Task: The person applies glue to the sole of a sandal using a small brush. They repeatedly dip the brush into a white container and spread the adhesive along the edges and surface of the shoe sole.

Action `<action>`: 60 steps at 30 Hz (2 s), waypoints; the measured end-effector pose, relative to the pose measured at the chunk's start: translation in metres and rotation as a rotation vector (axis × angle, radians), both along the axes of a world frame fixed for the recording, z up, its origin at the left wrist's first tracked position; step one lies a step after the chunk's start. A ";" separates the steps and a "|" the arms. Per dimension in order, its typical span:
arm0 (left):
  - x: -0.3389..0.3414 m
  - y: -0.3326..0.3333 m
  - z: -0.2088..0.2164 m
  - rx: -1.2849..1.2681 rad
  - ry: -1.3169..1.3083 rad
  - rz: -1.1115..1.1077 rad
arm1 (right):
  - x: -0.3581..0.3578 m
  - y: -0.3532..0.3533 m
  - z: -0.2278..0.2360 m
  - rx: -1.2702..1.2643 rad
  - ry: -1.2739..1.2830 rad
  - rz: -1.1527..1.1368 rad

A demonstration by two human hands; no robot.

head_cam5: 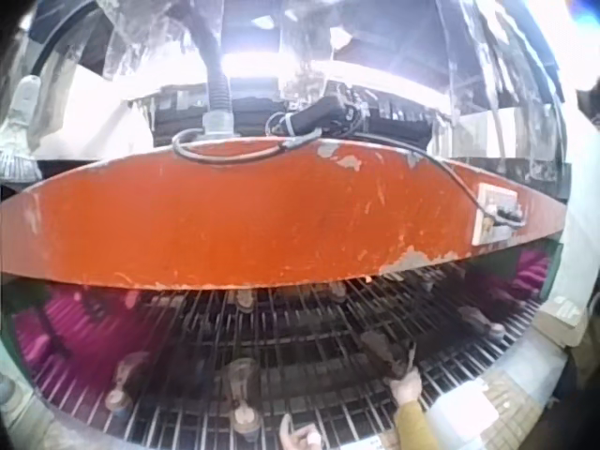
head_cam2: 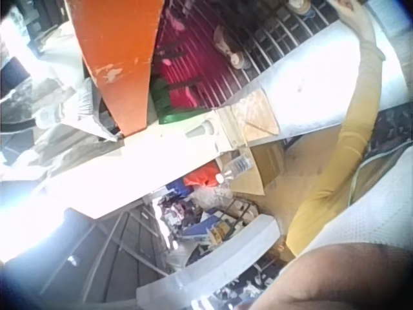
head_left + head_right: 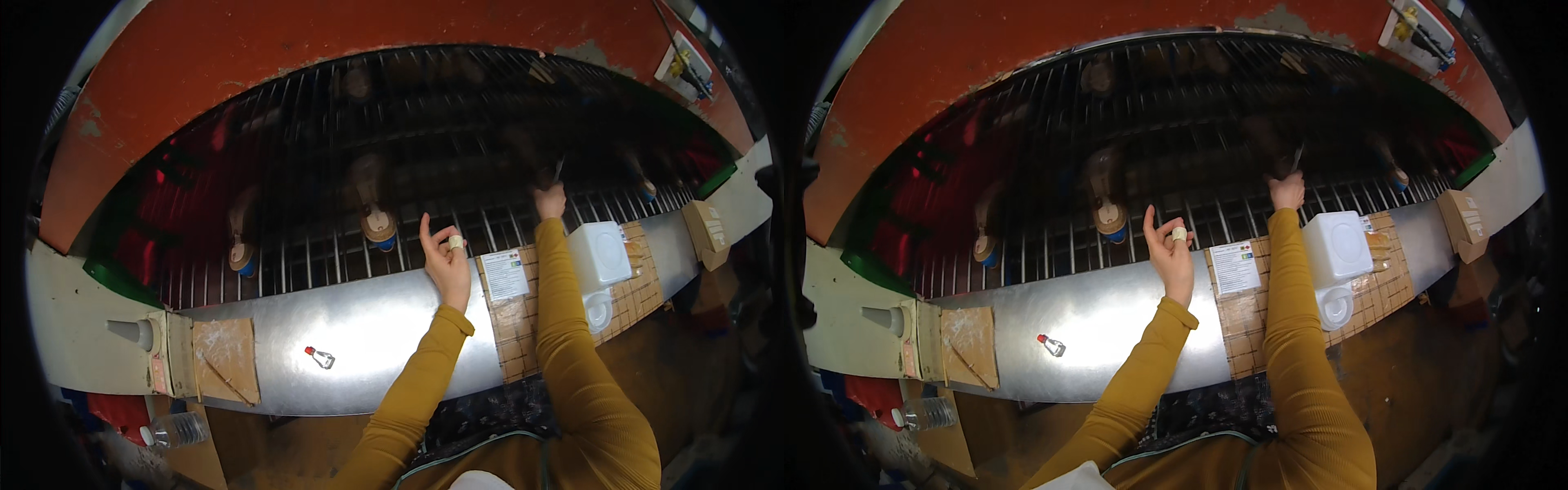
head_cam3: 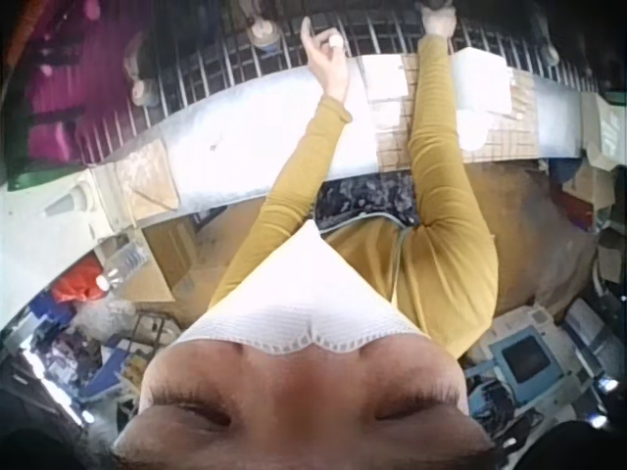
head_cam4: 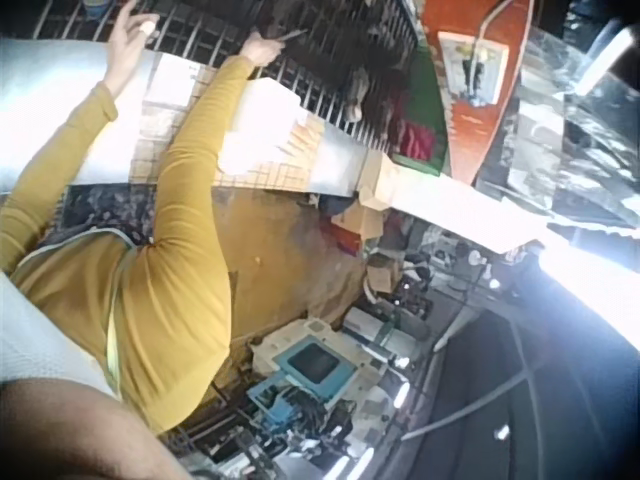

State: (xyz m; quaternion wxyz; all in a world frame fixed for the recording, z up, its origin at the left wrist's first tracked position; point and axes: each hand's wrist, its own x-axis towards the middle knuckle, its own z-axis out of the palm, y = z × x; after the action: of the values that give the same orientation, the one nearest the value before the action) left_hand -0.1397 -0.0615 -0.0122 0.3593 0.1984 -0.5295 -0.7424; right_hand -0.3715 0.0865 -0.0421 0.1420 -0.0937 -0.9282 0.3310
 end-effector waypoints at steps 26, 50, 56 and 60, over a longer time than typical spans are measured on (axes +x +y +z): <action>0.052 0.027 -0.045 0.515 0.476 -0.430 | 0.307 0.035 0.099 -0.491 0.313 1.002; 0.108 0.048 -0.023 0.617 0.463 -0.679 | 0.298 0.072 0.088 -1.026 -0.332 1.093; 0.131 0.079 -0.030 0.718 0.446 -0.639 | 0.284 0.066 0.114 -1.201 -0.539 1.176; 0.149 0.091 -0.033 0.779 0.453 -0.611 | 0.315 0.081 0.112 -1.109 -0.395 1.168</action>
State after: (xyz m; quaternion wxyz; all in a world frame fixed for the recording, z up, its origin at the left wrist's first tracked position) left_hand 0.0090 0.0295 -0.0450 0.1324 -0.0110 -0.1582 -0.9784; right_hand -0.0569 0.1676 0.0703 -0.2852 0.2907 -0.5373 0.7385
